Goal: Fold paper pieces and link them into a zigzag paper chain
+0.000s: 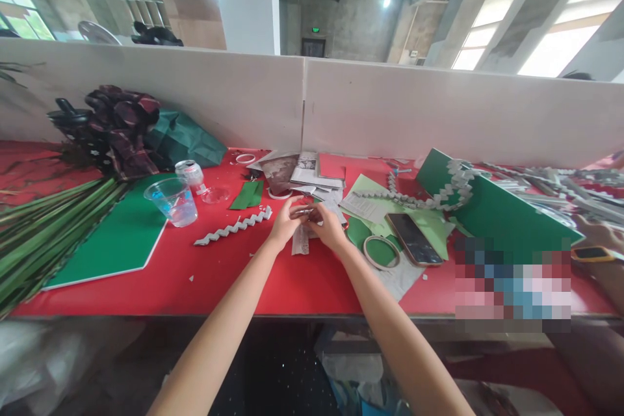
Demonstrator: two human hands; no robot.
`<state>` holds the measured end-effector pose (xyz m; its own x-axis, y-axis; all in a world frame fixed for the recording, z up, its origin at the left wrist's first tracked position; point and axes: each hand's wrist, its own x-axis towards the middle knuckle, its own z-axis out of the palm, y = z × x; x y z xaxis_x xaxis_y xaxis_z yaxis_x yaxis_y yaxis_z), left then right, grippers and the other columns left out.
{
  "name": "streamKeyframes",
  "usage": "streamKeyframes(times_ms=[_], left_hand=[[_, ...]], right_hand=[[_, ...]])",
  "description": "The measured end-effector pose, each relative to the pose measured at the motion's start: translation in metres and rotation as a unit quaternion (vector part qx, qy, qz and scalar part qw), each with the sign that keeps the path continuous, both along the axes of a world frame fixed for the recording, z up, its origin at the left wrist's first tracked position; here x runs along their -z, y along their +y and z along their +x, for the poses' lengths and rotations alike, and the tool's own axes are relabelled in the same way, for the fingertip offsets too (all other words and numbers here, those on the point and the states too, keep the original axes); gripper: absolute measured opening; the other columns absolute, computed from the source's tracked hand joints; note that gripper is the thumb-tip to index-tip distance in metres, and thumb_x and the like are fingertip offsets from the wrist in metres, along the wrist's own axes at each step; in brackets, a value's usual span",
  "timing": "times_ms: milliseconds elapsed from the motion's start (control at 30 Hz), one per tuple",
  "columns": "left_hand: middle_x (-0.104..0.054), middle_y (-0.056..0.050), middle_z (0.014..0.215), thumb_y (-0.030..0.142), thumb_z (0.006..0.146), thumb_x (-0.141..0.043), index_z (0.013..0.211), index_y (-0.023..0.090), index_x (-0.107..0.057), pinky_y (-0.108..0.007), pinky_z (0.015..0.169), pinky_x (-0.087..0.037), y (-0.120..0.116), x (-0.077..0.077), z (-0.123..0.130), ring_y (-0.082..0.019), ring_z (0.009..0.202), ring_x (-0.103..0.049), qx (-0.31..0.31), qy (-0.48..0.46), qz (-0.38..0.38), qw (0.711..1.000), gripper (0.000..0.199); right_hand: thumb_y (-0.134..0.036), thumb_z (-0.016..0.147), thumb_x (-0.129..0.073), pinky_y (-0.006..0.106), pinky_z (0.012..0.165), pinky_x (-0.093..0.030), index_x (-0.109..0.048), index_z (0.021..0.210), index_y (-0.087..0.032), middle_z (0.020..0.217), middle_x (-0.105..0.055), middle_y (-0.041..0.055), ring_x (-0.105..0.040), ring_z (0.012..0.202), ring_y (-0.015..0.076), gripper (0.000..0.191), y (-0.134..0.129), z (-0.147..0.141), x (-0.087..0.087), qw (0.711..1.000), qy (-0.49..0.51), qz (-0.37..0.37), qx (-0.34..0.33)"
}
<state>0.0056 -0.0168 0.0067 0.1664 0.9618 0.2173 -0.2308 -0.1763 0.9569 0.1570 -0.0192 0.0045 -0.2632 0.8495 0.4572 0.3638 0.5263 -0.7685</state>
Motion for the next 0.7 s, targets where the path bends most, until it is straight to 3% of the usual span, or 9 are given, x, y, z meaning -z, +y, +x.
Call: streamKeyframes(times_ms=[200, 433, 700], left_hand=[[-0.069, -0.007, 0.098, 0.019, 0.069, -0.072, 0.123, 0.020, -0.046, -0.038, 0.092, -0.048, 0.0004, -0.0031, -0.0024, -0.021, 0.098, -0.065, -0.059, -0.022, 0.010, 0.998, 0.060], [-0.068, -0.006, 0.098, 0.016, 0.069, -0.067, 0.121, 0.020, -0.048, -0.036, 0.091, -0.048, 0.0004, -0.0055, -0.0031, -0.020, 0.098, -0.065, -0.070, -0.033, 0.017, 0.997, 0.055], [-0.067, -0.006, 0.099, 0.016, 0.065, -0.068, 0.117, 0.020, -0.051, -0.034, 0.085, -0.050, 0.0013, -0.0029, -0.0031, -0.020, 0.092, -0.065, -0.073, -0.006, -0.011, 0.997, 0.055]], right_hand=[[-0.028, 0.077, -0.062, 0.026, 0.059, -0.042, -0.057, 0.083, -0.021, 0.068, -0.060, -0.0006, -0.053, 0.060, 0.0153, 0.011, 0.0009, 0.0022, 0.0009, 0.997, -0.055, 0.005, 0.058], [-0.031, 0.078, -0.062, 0.024, 0.055, -0.036, -0.057, 0.082, -0.021, 0.063, -0.059, -0.0023, -0.051, 0.055, 0.0138, 0.011, -0.0014, 0.0017, 0.0010, 0.993, -0.092, 0.003, 0.079], [-0.030, 0.080, -0.060, 0.026, 0.059, -0.041, -0.058, 0.082, -0.021, 0.072, -0.064, 0.0003, -0.054, 0.060, 0.0145, 0.010, -0.0008, 0.0031, 0.0002, 0.993, -0.061, 0.036, 0.098]])
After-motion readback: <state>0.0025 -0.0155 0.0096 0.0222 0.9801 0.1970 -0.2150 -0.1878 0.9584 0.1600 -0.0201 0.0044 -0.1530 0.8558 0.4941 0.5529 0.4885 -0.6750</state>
